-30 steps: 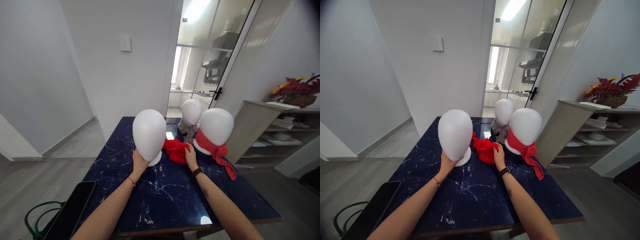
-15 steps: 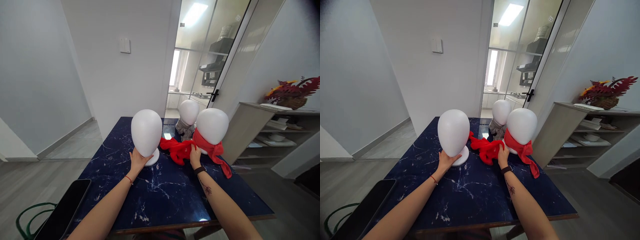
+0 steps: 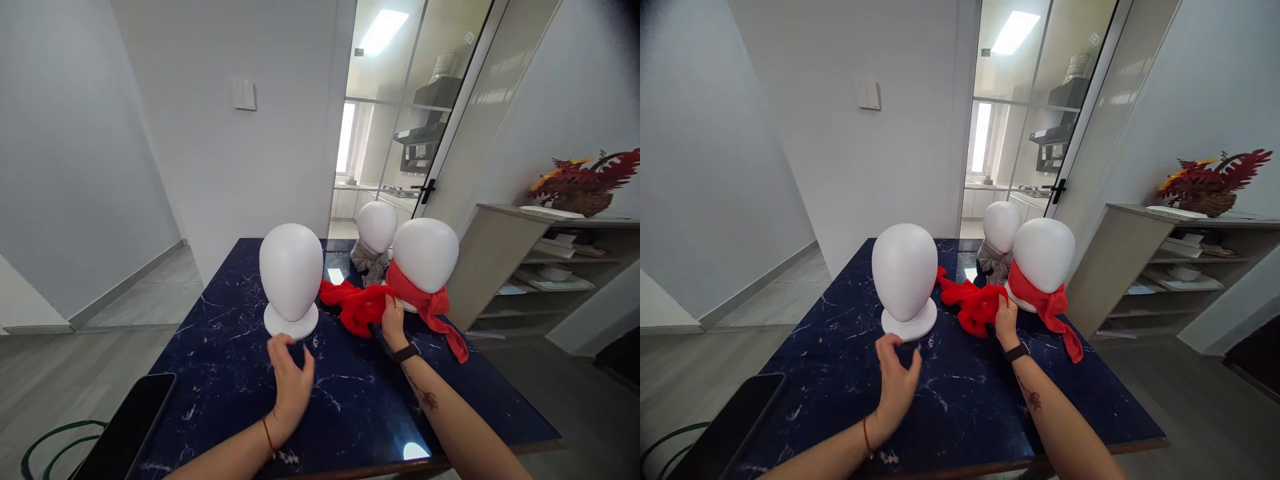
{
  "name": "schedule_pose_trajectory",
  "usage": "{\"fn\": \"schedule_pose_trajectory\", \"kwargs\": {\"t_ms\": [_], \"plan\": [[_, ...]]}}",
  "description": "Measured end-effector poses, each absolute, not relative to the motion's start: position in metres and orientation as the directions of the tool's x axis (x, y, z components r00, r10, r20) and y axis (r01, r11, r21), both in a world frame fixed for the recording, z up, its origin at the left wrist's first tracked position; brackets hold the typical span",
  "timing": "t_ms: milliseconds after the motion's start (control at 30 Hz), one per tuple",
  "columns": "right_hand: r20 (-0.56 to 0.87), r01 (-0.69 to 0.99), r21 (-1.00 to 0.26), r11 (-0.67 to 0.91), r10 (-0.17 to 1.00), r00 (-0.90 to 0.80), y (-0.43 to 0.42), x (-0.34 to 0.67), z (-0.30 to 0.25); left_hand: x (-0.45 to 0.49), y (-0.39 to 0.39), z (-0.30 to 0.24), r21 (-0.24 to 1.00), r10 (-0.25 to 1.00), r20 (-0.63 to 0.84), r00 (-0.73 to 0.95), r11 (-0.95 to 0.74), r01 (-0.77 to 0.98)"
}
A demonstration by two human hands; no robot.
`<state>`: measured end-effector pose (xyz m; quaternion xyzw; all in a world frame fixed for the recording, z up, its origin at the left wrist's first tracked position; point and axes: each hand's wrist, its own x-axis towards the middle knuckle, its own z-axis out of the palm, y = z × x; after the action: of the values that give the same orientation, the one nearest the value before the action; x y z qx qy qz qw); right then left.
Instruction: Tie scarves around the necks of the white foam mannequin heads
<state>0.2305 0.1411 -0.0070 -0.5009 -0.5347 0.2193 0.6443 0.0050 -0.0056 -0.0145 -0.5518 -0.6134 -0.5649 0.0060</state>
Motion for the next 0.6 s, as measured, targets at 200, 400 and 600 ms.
{"fn": "schedule_pose_trajectory", "kwargs": {"t_ms": [200,400,600], "plan": [[0.850,0.273,-0.226,0.935,0.326,-0.414,0.061,0.196,0.016,0.030,-0.022,-0.026,0.470,0.609,0.786,0.105,-0.700,0.538],[0.695,0.150,-0.077,0.986,0.161,-0.701,0.019,0.175,0.023,0.018,0.002,-0.016,0.865,0.904,0.426,-0.028,-0.398,0.307],[0.853,0.424,-0.476,0.771,0.522,0.007,0.084,0.208,0.014,0.009,-0.007,-0.001,0.680,0.834,0.514,0.201,-0.539,0.497]]}}
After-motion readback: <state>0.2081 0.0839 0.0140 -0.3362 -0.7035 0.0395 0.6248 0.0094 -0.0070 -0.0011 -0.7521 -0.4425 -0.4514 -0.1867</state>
